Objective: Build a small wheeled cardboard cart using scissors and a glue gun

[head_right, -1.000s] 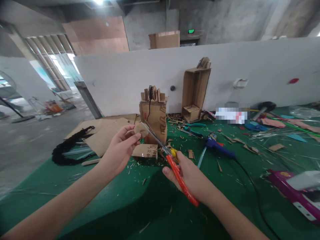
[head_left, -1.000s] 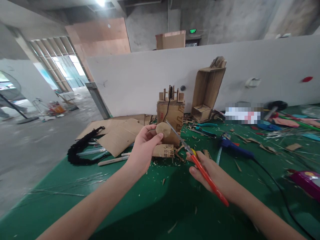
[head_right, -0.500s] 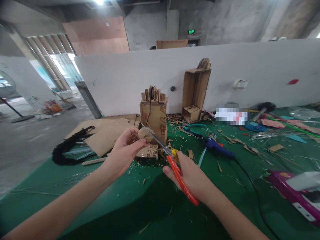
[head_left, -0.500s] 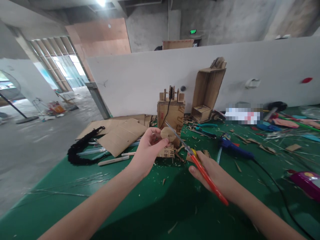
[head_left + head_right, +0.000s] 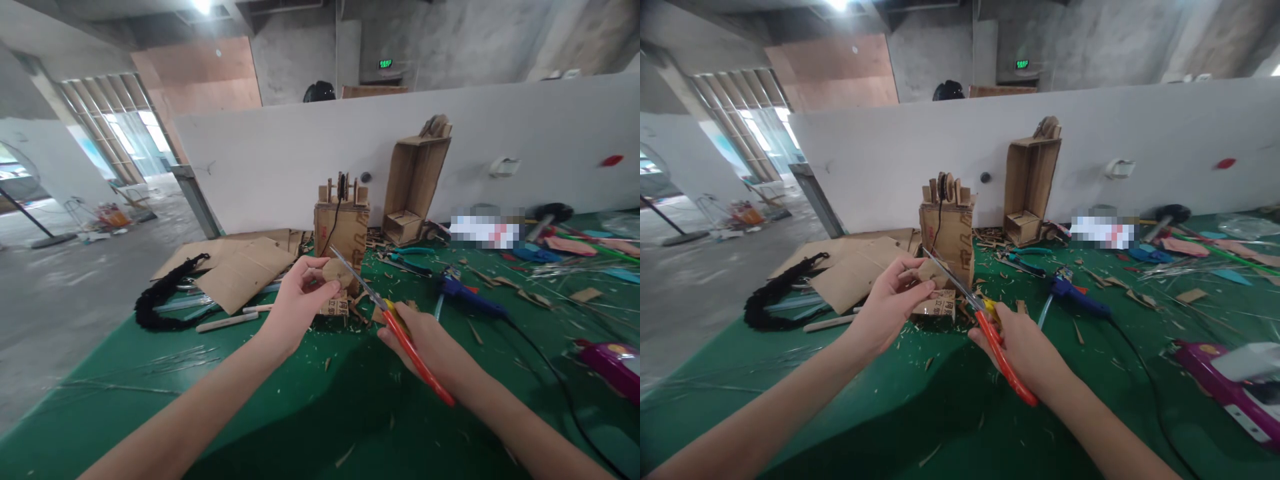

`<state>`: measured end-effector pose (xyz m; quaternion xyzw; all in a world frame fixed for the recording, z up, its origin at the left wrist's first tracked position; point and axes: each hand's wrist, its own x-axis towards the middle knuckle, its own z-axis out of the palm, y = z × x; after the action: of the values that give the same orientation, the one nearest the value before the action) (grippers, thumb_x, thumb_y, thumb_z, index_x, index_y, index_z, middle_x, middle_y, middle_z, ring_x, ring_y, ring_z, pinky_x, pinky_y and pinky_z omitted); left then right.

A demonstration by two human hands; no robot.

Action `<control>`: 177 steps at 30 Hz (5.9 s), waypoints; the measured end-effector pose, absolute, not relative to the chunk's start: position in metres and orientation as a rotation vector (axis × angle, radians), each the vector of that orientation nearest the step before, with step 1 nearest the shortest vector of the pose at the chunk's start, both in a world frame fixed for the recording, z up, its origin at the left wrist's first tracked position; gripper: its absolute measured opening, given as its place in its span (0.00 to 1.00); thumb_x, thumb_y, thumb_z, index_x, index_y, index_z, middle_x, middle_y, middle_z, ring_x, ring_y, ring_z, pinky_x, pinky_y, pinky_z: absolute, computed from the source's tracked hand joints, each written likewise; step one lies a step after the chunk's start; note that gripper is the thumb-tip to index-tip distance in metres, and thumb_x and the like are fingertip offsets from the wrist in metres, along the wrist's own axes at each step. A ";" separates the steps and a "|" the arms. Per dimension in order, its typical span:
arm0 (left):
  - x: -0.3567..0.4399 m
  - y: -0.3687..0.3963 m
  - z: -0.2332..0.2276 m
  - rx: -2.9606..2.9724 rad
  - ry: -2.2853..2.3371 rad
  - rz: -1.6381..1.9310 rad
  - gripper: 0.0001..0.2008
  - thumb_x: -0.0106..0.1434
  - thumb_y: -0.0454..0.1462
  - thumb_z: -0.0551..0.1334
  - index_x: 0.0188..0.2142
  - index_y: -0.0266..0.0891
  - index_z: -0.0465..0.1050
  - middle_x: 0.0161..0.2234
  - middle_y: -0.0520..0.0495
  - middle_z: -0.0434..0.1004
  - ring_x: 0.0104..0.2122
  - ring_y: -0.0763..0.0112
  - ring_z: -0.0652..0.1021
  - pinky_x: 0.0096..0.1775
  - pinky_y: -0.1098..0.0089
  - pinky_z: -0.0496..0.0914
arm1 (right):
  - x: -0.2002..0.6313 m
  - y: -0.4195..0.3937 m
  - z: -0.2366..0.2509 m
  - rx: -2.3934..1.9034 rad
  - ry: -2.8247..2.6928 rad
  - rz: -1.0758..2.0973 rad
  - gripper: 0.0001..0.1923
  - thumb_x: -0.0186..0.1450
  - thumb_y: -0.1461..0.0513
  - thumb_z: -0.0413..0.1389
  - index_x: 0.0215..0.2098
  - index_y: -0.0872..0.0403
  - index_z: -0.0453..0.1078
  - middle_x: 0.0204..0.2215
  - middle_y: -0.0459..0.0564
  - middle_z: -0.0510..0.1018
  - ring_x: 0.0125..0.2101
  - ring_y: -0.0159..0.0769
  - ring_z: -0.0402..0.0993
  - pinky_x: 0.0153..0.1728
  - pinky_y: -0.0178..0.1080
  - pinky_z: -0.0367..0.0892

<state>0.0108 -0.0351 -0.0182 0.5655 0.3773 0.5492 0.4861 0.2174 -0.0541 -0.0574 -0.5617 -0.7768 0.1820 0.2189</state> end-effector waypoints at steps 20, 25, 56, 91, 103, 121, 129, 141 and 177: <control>0.014 -0.036 -0.023 1.227 0.843 1.341 0.11 0.56 0.33 0.64 0.38 0.40 0.65 0.34 0.52 0.75 0.33 0.75 0.75 0.42 0.68 0.70 | 0.226 -0.057 -0.053 -1.433 -2.340 0.502 0.17 0.66 0.47 0.42 0.34 0.52 0.58 0.30 0.53 0.73 0.31 0.42 0.70 0.30 0.42 0.62; 0.015 -0.036 -0.024 1.225 0.833 1.349 0.11 0.56 0.33 0.64 0.37 0.39 0.65 0.34 0.52 0.75 0.34 0.75 0.75 0.43 0.68 0.70 | 0.223 -0.056 -0.053 -1.536 -2.319 0.404 0.16 0.66 0.48 0.42 0.32 0.51 0.57 0.27 0.51 0.73 0.28 0.41 0.71 0.27 0.39 0.60; 0.011 -0.035 -0.018 1.285 0.849 1.313 0.10 0.55 0.32 0.64 0.37 0.37 0.67 0.33 0.50 0.75 0.34 0.73 0.76 0.42 0.67 0.71 | 0.220 -0.058 -0.056 -1.582 -2.345 -0.038 0.17 0.64 0.48 0.45 0.29 0.52 0.58 0.25 0.49 0.71 0.24 0.38 0.68 0.22 0.35 0.53; 0.014 -0.036 -0.014 1.148 0.833 1.358 0.16 0.55 0.33 0.64 0.43 0.42 0.65 0.34 0.52 0.75 0.37 0.71 0.77 0.47 0.63 0.69 | 0.222 -0.056 -0.056 -1.373 -2.213 0.317 0.17 0.66 0.51 0.43 0.29 0.53 0.63 0.30 0.52 0.70 0.31 0.40 0.68 0.34 0.42 0.64; 0.013 -0.036 -0.013 1.255 0.918 1.405 0.14 0.54 0.35 0.66 0.36 0.41 0.61 0.31 0.52 0.77 0.33 0.73 0.76 0.43 0.65 0.70 | 0.219 -0.058 -0.052 -1.412 -2.227 0.454 0.15 0.65 0.50 0.46 0.38 0.53 0.61 0.33 0.54 0.73 0.34 0.42 0.69 0.33 0.43 0.63; 0.008 -0.035 -0.013 1.486 1.007 1.331 0.12 0.57 0.38 0.63 0.38 0.43 0.61 0.29 0.52 0.74 0.33 0.68 0.76 0.38 0.67 0.67 | 0.221 -0.054 -0.057 -1.523 -2.271 0.163 0.13 0.65 0.52 0.47 0.29 0.52 0.60 0.24 0.50 0.73 0.23 0.39 0.70 0.24 0.37 0.59; 0.009 -0.034 -0.011 1.428 1.030 1.343 0.12 0.55 0.36 0.64 0.37 0.42 0.63 0.29 0.53 0.74 0.32 0.70 0.75 0.37 0.68 0.66 | 0.224 -0.054 -0.062 -1.578 -2.293 -0.005 0.19 0.66 0.49 0.44 0.26 0.52 0.61 0.21 0.51 0.72 0.20 0.39 0.70 0.21 0.37 0.58; 0.010 -0.030 -0.019 1.376 0.985 1.330 0.17 0.56 0.36 0.63 0.46 0.39 0.66 0.37 0.47 0.76 0.37 0.69 0.76 0.43 0.65 0.68 | 0.219 -0.055 -0.060 -1.465 -2.159 0.104 0.19 0.65 0.48 0.43 0.23 0.51 0.58 0.17 0.47 0.68 0.18 0.36 0.65 0.21 0.37 0.57; 0.010 -0.027 -0.025 1.391 0.938 1.203 0.12 0.55 0.35 0.65 0.40 0.35 0.73 0.37 0.45 0.77 0.37 0.70 0.75 0.41 0.70 0.69 | 0.218 -0.057 -0.058 -1.560 -2.221 0.256 0.14 0.63 0.50 0.49 0.31 0.52 0.60 0.26 0.50 0.73 0.25 0.38 0.70 0.24 0.36 0.60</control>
<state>0.0102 -0.0274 -0.0250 0.5786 0.3901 0.5001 0.5128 0.2177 -0.0567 -0.0583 -0.5599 -0.7972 0.0918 0.2064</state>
